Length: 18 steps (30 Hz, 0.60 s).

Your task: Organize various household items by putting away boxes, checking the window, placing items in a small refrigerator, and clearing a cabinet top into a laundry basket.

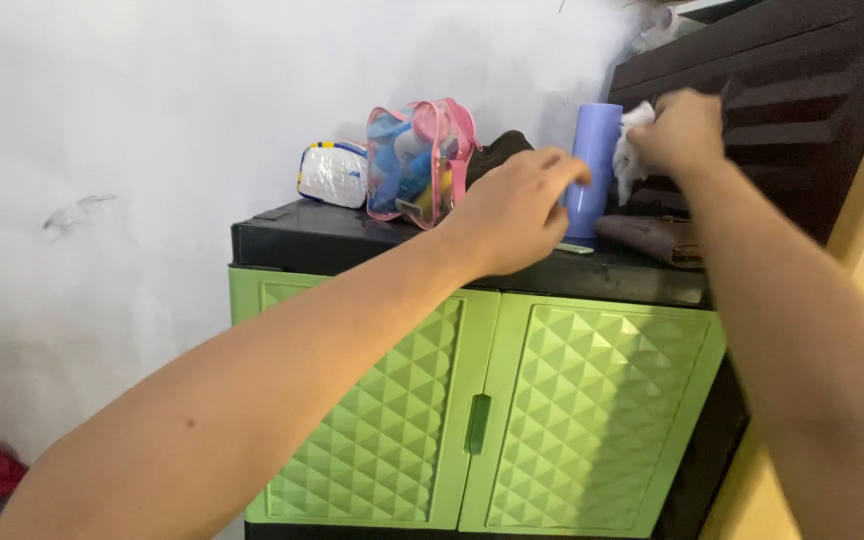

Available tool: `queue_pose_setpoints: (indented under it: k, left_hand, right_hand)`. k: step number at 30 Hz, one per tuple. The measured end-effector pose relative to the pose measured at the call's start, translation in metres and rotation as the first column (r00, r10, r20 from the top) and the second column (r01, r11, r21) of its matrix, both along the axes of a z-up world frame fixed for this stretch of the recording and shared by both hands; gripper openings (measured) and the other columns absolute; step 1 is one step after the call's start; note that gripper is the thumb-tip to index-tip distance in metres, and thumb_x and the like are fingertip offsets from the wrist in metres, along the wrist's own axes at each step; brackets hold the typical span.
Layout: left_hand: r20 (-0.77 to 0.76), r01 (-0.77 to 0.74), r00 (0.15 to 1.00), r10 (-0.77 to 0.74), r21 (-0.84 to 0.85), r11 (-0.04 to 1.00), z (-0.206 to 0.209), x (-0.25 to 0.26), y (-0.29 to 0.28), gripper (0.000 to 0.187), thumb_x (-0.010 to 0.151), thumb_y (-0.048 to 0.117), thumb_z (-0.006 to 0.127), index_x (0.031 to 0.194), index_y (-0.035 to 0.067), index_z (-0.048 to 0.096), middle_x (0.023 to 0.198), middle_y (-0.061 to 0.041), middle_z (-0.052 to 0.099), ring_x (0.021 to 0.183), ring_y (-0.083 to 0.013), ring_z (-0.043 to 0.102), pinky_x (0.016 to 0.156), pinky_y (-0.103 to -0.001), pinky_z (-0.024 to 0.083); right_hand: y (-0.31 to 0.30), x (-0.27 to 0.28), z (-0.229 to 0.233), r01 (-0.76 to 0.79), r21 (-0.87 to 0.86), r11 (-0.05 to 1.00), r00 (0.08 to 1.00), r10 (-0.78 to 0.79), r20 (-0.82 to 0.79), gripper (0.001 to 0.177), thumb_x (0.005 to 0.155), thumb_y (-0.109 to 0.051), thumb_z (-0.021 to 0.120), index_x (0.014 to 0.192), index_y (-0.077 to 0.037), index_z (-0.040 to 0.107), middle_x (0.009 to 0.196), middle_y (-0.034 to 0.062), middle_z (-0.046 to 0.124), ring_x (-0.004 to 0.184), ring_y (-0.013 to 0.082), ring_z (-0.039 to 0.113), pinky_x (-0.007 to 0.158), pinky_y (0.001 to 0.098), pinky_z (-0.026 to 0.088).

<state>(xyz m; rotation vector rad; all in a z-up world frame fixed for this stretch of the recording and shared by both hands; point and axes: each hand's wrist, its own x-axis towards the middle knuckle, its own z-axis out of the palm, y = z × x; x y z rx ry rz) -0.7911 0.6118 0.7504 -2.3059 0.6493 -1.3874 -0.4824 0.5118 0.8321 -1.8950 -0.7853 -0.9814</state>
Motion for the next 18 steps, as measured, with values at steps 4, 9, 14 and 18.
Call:
queue_pose_setpoints:
  k: [4,9,14,18]
  left_hand:
    - [0.041,0.111,0.993,-0.107,-0.109,0.988,0.015,0.033,0.002,0.049,0.09,0.01,0.062,0.138,0.008,0.051,0.132,-0.018,0.063,0.123,-0.0384,0.061,0.108,-0.047,0.05]
    - [0.074,0.309,0.95,-0.303,-0.348,0.885,0.02,0.03,-0.04,0.095,0.09,0.025,0.079,0.156,0.0,0.016,0.138,-0.036,0.047,0.129,-0.0488,0.049,0.103,-0.051,0.043]
    - [-0.549,0.008,0.658,-0.516,-0.68,0.734,-0.018,0.038,-0.077,0.066,0.09,0.035,0.067,0.144,0.003,0.044,0.121,-0.024,0.072,0.105,-0.0342,0.077,0.09,-0.045,0.062]
    - [-0.647,0.163,0.748,-0.151,-0.041,0.986,-0.047,0.087,-0.066,0.066,0.101,0.038,0.078,0.143,-0.002,0.046,0.129,-0.027,0.062,0.118,-0.039,0.061,0.095,-0.048,0.048]
  right_hand:
    - [-0.054,-0.077,-0.002,-0.095,-0.05,0.994,0.924,0.107,0.368,0.034,0.081,-0.014,0.086,0.103,0.008,0.072,0.093,0.0201,0.07,0.081,0.0269,0.068,0.074,0.0397,0.057]
    - [-0.124,-0.156,-0.017,-0.339,-0.307,0.889,0.924,0.376,0.069,0.032,0.097,-0.019,0.07,0.12,0.001,0.075,0.094,0.019,0.072,0.082,0.0328,0.066,0.072,0.0456,0.052]
    - [-0.162,-0.16,-0.033,-0.146,-0.624,0.767,0.989,0.118,-0.086,0.042,0.09,-0.024,0.079,0.13,-0.01,0.075,0.109,0.0111,0.074,0.1,0.0261,0.069,0.089,0.0401,0.054]
    - [-0.173,-0.163,-0.042,-0.078,-0.676,0.733,0.974,-0.089,-0.21,0.056,0.087,-0.029,0.083,0.14,-0.019,0.067,0.128,0.0043,0.072,0.117,0.0215,0.072,0.103,0.038,0.055]
